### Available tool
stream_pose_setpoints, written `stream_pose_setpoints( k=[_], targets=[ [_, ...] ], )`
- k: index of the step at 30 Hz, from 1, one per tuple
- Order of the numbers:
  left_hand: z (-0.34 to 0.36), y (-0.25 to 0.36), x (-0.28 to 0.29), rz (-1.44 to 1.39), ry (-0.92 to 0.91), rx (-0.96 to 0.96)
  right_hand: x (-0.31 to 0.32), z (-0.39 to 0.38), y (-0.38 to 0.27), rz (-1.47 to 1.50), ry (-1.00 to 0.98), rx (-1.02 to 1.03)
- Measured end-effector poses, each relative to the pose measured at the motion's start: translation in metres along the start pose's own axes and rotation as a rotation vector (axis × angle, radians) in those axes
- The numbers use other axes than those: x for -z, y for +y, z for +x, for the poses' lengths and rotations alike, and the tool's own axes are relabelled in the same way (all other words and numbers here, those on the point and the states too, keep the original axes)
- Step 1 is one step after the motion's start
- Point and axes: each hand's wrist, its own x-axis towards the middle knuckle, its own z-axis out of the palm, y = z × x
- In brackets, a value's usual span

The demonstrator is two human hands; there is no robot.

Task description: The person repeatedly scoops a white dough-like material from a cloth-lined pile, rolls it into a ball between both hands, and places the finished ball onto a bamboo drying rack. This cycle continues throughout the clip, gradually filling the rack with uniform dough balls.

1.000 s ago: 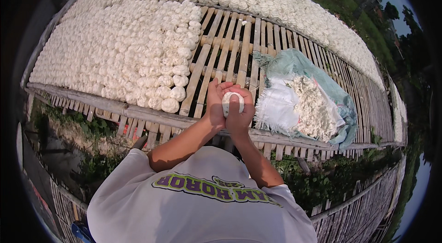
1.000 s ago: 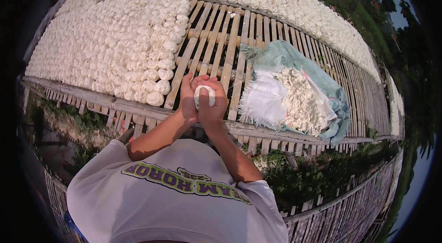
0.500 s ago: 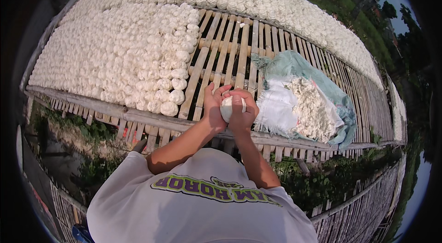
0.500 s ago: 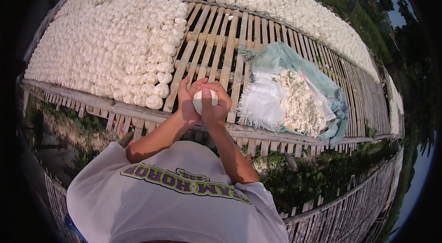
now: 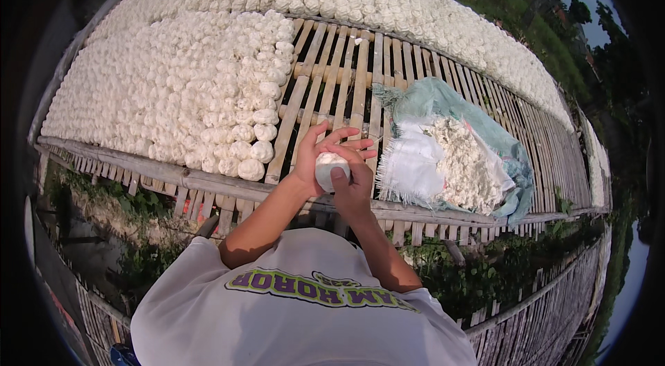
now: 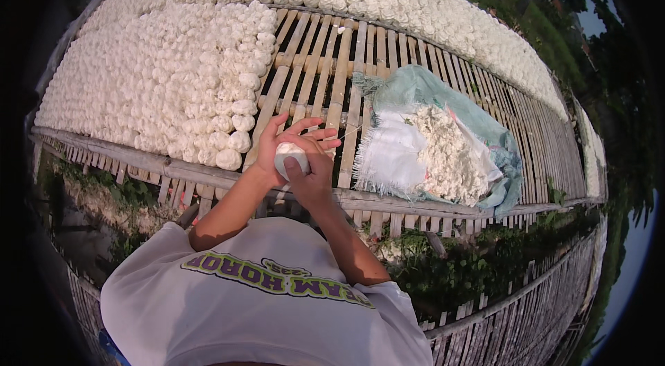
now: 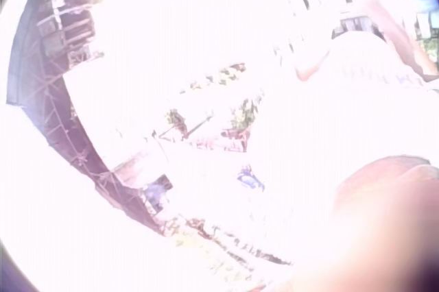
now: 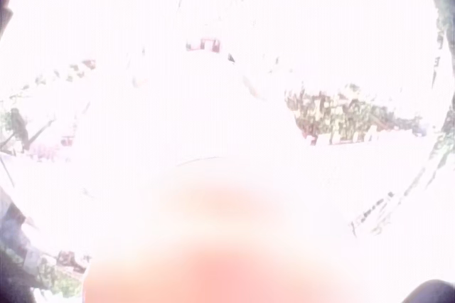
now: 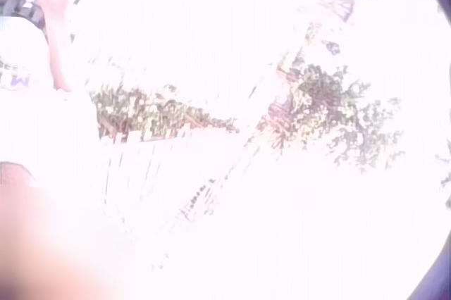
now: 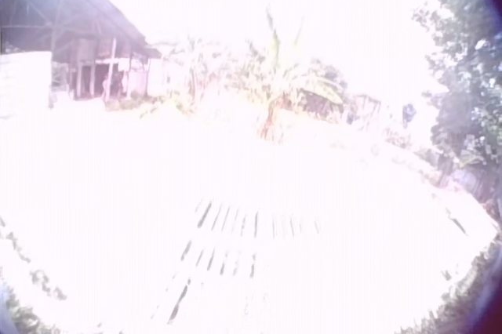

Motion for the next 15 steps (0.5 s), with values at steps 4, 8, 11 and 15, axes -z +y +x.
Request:
stream_pose_setpoints(
  k=[4, 8, 11, 15],
  targets=[
    [0.003, 0.005, 0.007, -0.134, -0.152, 0.119, 0.014, 0.012, -0.004, -0.024, -0.176, 0.050],
    [-0.002, -0.014, 0.000, -0.049, 0.257, -0.214, 0.002, 0.013, -0.006, -0.088, 0.091, -0.005],
    [-0.009, -0.012, -0.005, -0.037, 0.107, -0.037, -0.003, 0.009, -0.005, -0.139, 0.070, 0.022],
    [-0.013, 0.001, -0.006, 0.079, -0.087, 0.036, 0.008, 0.009, -0.003, 0.033, -0.106, 0.091]
  ],
)
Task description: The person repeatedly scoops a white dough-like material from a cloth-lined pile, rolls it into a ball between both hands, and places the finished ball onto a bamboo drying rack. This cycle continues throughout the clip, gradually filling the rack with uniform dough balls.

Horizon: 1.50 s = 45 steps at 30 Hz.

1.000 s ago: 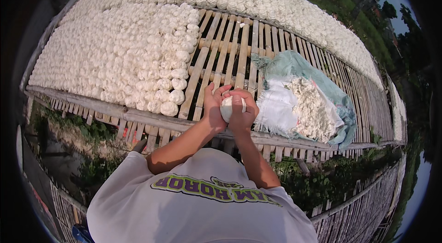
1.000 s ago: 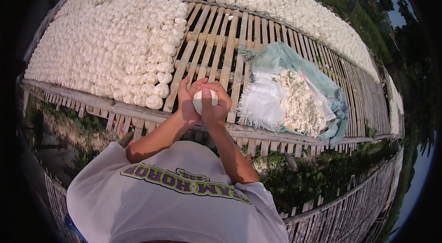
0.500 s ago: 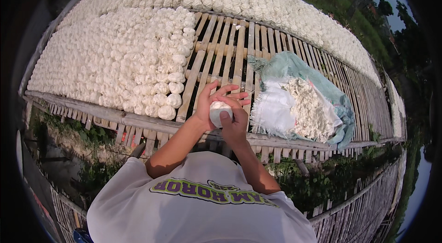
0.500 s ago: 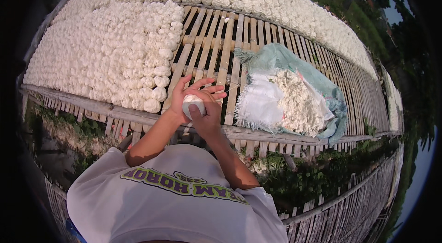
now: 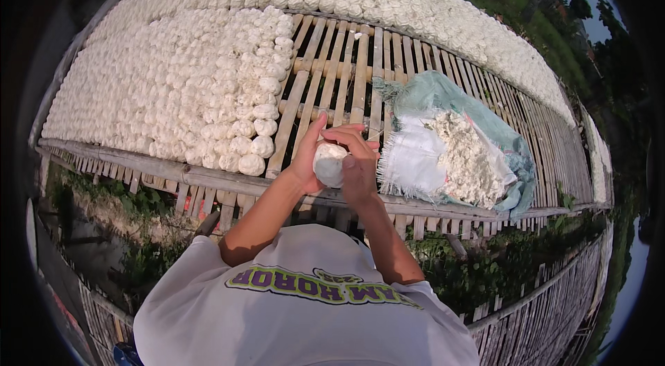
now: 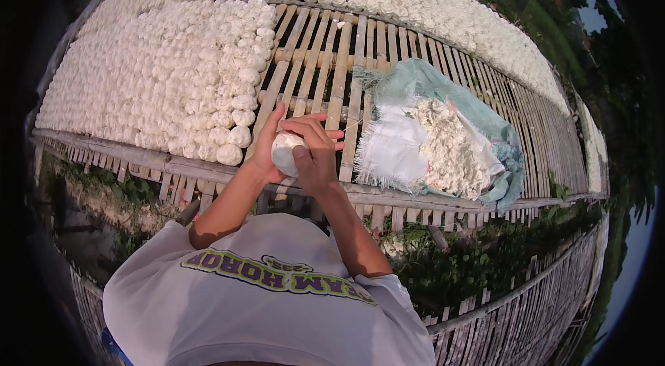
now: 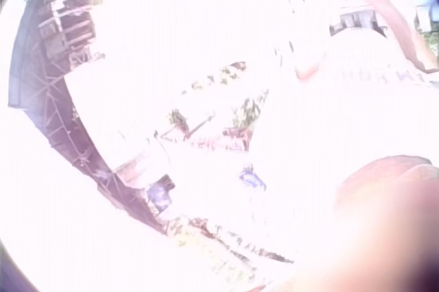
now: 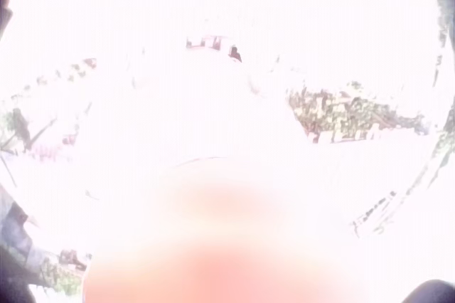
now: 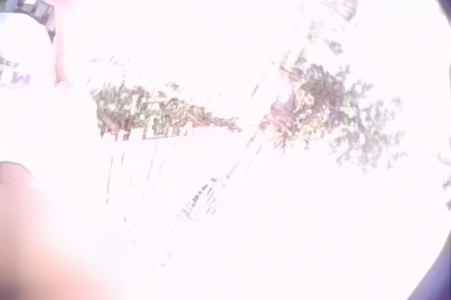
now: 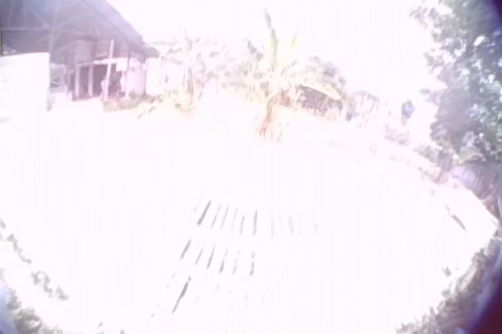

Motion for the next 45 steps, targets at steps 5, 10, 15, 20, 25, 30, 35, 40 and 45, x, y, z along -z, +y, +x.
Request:
stream_pose_setpoints(
  k=[5, 10, 15, 20, 25, 30, 35, 40, 45],
  targets=[
    [0.010, -0.019, -0.005, -0.153, 0.381, -0.283, -0.010, -0.003, 0.005, -0.100, 0.261, -0.117],
    [0.006, -0.012, 0.001, -0.059, 0.104, 0.021, -0.007, -0.001, 0.000, -0.091, 0.201, 0.035],
    [0.008, -0.021, 0.001, -0.157, 0.267, -0.111, 0.001, 0.006, -0.013, -0.123, 0.073, -0.147],
    [0.008, -0.024, 0.004, -0.216, 0.118, -0.054, -0.015, 0.004, -0.011, 0.126, 0.363, -0.127],
    [0.003, -0.005, 0.001, 0.046, 0.377, 0.176, -0.001, 0.008, -0.005, 0.123, 0.145, -0.093],
    [0.008, -0.015, -0.007, -0.165, 0.331, -0.213, -0.010, 0.002, -0.010, 0.014, 0.342, -0.380],
    [0.011, -0.010, 0.016, -0.028, 0.219, 0.100, -0.005, 0.003, -0.006, 0.296, 0.248, -0.165],
    [0.021, -0.020, 0.023, -0.002, 0.362, -0.102, -0.004, 0.001, 0.001, -0.074, 0.141, -0.146],
    [0.013, -0.012, 0.003, 0.158, 0.408, -0.105, -0.009, 0.001, -0.004, -0.130, 0.177, -0.207]
  ],
)
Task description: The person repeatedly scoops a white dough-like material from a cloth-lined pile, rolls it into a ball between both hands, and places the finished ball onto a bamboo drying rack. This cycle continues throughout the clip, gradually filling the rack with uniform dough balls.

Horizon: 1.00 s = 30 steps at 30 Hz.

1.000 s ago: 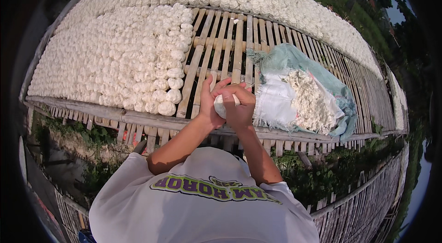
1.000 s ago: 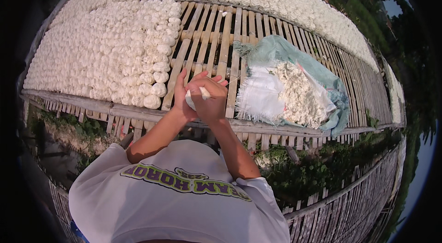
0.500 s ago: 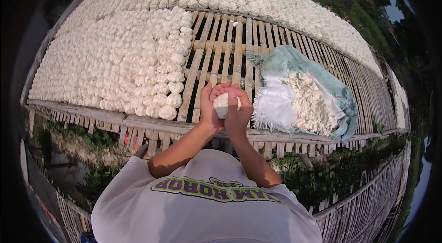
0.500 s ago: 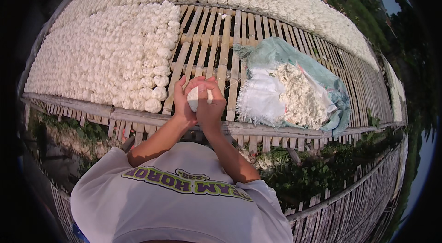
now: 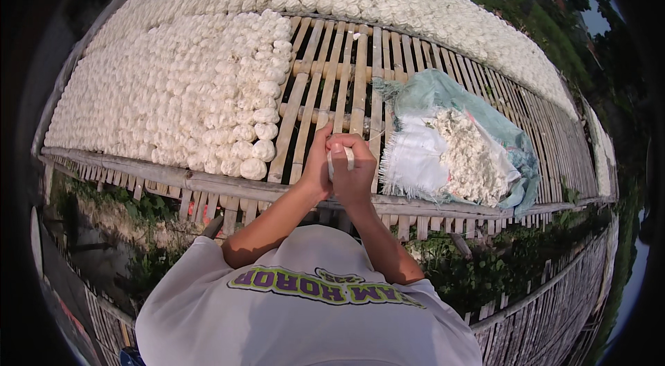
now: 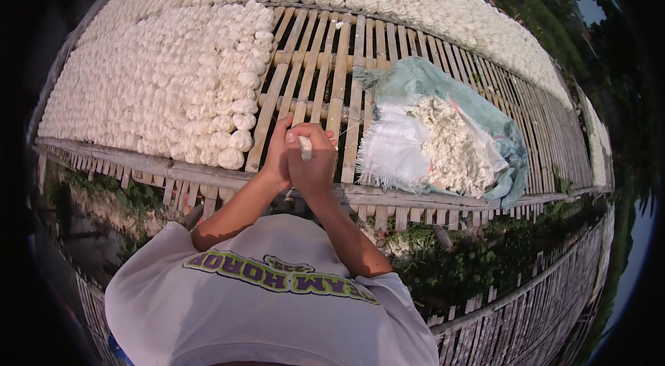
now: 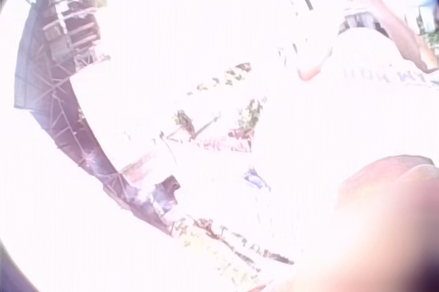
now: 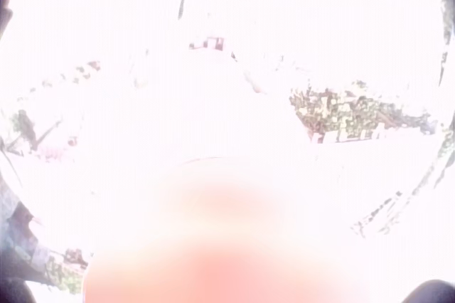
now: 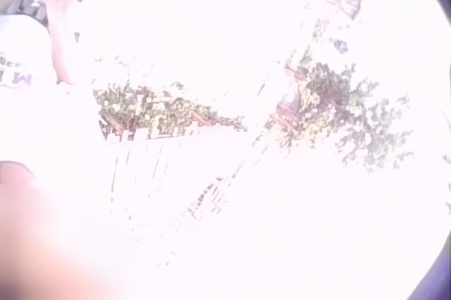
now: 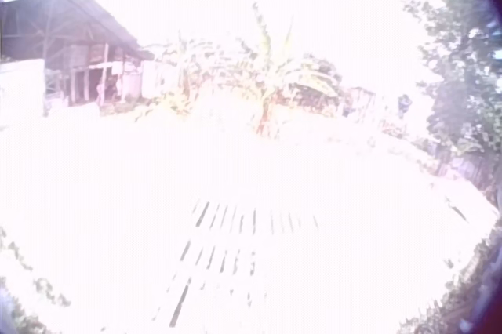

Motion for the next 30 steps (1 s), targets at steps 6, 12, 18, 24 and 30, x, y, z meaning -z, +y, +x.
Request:
stream_pose_setpoints(
  k=[6, 12, 18, 24, 30],
  targets=[
    [-0.006, 0.012, -0.003, -0.156, -0.182, 0.137, 0.003, 0.005, -0.005, 0.044, -0.048, 0.152],
    [0.001, 0.003, 0.005, -0.195, -0.123, 0.043, -0.011, -0.004, 0.003, 0.155, 0.057, 0.114],
    [-0.005, 0.007, 0.000, -0.080, -0.147, -0.074, 0.003, 0.004, 0.011, 0.132, -0.031, 0.132],
    [-0.004, 0.012, 0.006, -0.142, -0.338, 0.180, -0.002, 0.002, 0.000, 0.141, 0.005, 0.216],
    [0.002, -0.006, 0.008, -0.440, -0.188, 0.032, 0.000, 0.002, 0.001, 0.266, 0.022, -0.003]
  ],
)
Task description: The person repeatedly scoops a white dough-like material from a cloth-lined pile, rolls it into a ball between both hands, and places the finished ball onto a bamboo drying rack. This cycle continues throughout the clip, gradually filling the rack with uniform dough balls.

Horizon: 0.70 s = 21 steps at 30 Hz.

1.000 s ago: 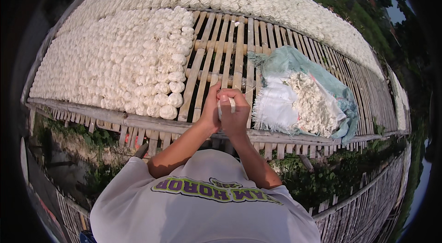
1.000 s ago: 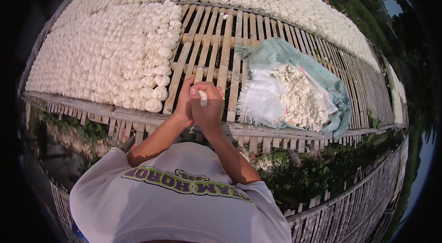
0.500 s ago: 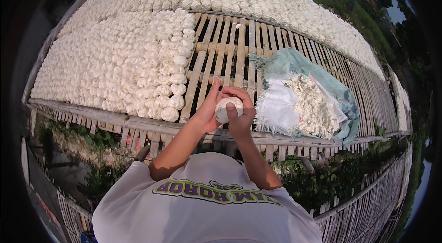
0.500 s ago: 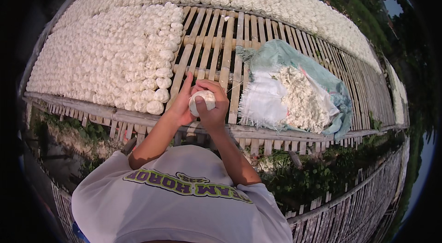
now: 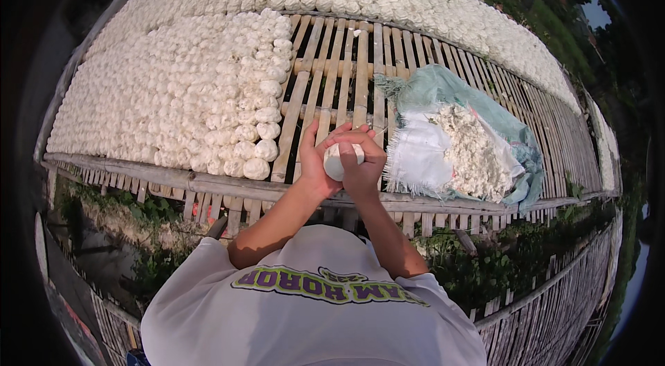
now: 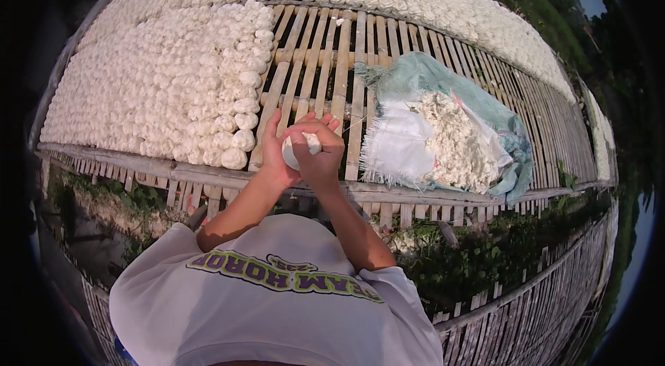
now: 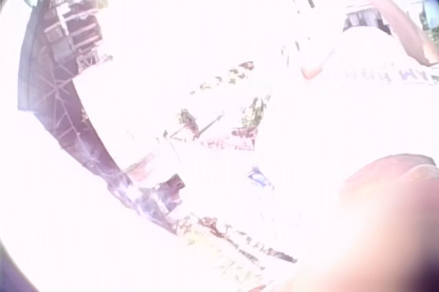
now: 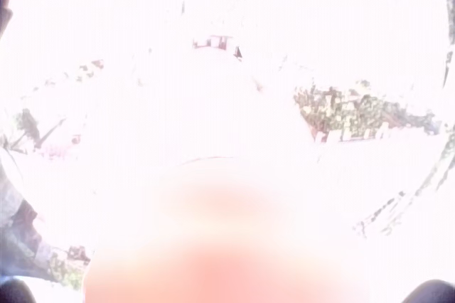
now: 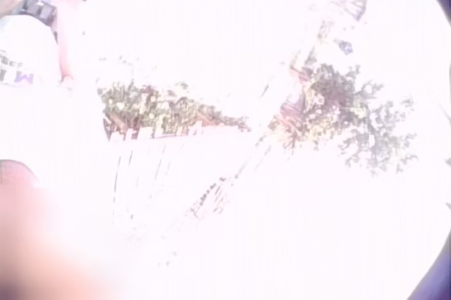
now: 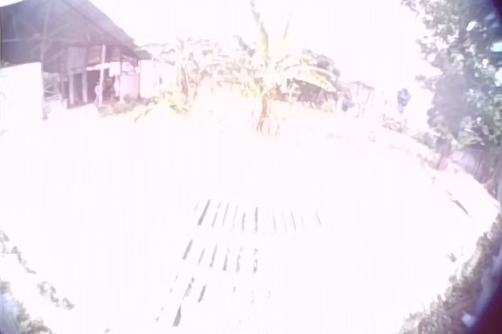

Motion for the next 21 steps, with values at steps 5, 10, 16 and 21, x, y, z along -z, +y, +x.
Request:
stream_pose_setpoints(
  k=[5, 10, 16, 21],
  targets=[
    [-0.003, 0.004, -0.002, 0.051, -0.036, 0.068, -0.006, -0.005, 0.005, -0.095, 0.053, 0.183],
    [-0.003, 0.002, -0.007, 0.195, 0.101, 0.052, 0.001, 0.005, -0.001, -0.001, -0.032, 0.051],
    [-0.002, 0.006, -0.004, 0.133, 0.062, 0.080, 0.004, 0.003, -0.007, -0.046, -0.127, -0.059],
    [-0.002, 0.019, -0.007, 0.152, 0.014, 0.366, 0.009, 0.006, -0.004, 0.018, -0.153, 0.051]
  ],
)
